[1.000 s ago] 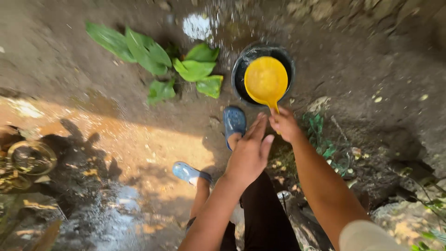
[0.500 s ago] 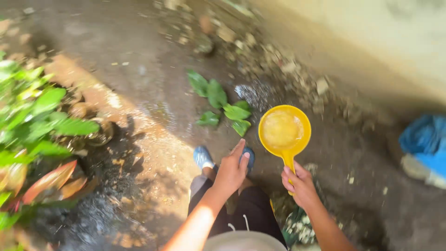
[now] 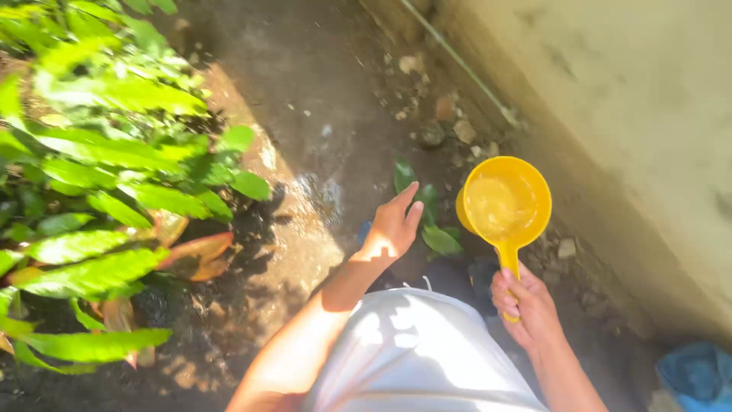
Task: Watering various potted and ground plants in a garden area using a bucket and scoop.
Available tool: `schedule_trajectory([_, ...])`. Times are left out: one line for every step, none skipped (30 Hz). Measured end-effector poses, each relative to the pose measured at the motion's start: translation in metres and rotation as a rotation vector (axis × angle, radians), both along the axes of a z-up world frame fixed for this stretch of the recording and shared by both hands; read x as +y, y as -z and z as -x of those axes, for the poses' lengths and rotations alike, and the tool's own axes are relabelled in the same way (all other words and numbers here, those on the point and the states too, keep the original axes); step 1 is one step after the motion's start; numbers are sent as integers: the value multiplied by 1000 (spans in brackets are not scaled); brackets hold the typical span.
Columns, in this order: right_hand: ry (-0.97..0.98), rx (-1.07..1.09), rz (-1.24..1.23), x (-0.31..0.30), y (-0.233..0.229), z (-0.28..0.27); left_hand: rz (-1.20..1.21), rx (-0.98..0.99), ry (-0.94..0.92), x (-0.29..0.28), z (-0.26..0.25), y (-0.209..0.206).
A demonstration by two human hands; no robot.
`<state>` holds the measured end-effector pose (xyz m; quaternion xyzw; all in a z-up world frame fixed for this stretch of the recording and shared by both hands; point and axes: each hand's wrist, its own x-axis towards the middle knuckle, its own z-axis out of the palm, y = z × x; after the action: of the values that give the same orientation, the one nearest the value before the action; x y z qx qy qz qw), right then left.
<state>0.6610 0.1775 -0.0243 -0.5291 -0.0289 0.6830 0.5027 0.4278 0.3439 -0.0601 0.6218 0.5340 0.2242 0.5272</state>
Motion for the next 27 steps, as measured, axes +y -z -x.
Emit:
schedule_trajectory([1, 19, -20, 20, 1, 4, -109, -35, -18, 17, 6, 9])
schedule_trajectory([1, 39, -40, 41, 2, 7, -218, -68, -35, 35, 10, 18])
schedule_trajectory([-15, 36, -29, 57, -7, 14, -207, -69, -52, 50, 17, 12])
schedule_trajectory([-28, 46, -29, 73, -16, 20, -231, -98, -100, 64, 22, 8])
schedule_trajectory([-36, 52, -41, 95, -22, 25, -268, -132, -142, 86, 26, 4])
schedule_trajectory([-47, 45, -43, 114, -22, 26, -270, -138, -154, 100, 29, 8])
schedule_trajectory([-74, 50, -53, 137, -21, 25, -278, -172, -204, 114, 32, 11])
schedule_trajectory([-100, 54, -63, 159, -20, 24, -286, -206, -255, 129, 35, 14])
schedule_trajectory([-127, 53, -53, 176, -13, 16, -279, -204, -282, 143, 42, 8])
schedule_trajectory([-166, 63, -77, 193, -6, 8, -230, -204, -326, 156, 49, 3])
schedule_trajectory([-209, 76, -106, 215, 3, 0, -187, -202, -372, 173, 56, -3])
schedule_trajectory([-239, 79, -100, 234, 5, -1, -186, -198, -402, 185, 64, -1])
schedule_trajectory([-286, 67, -123, 260, 7, -5, -158, -159, -451, 202, 70, 1])
schedule_trajectory([-333, 56, -146, 288, 10, -8, -129, -122, -500, 219, 75, 3])
schedule_trajectory([-378, 57, -155, 321, 10, -5, -142, -122, -544, 239, 82, 24])
schedule_trajectory([-407, 24, -154, 354, 11, -1, -248, -102, -589, 259, 89, 44])
schedule_trajectory([-442, -15, -142, 385, 8, -2, -340, -82, -638, 275, 90, 65])
schedule_trajectory([-492, -20, -140, 414, 12, -3, -339, -82, -689, 298, 97, 70])
schedule_trajectory([-527, -17, -142, 445, 12, -6, -332, -72, -757, 323, 100, 74])
schedule_trajectory([-561, -14, -144, 478, 10, -9, -324, -62, -825, 347, 104, 76])
schedule_trajectory([-600, -7, -150, 512, 6, 4, -332, -53, -864, 370, 110, 78])
schedule_trajectory([-658, -8, -172, 545, 2, 17, -314, -48, -924, 392, 115, 79])
schedule_trajectory([-703, -30, -177, 567, -8, 20, -276, -63, -971, 409, 107, 83])
schedule_trajectory([-728, -43, -165, 597, -12, 17, -263, -74, -998, 427, 106, 73])
schedule_trajectory([-797, -70, -197, 624, -13, 19, -224, -103, -1019, 443, 111, 62])
schedule_trajectory([-866, -95, -229, 649, -15, 23, -185, -132, -1041, 457, 117, 51])
schedule_trajectory([-897, -94, -223, 674, -25, 34, -180, -131, -1072, 468, 120, 52])
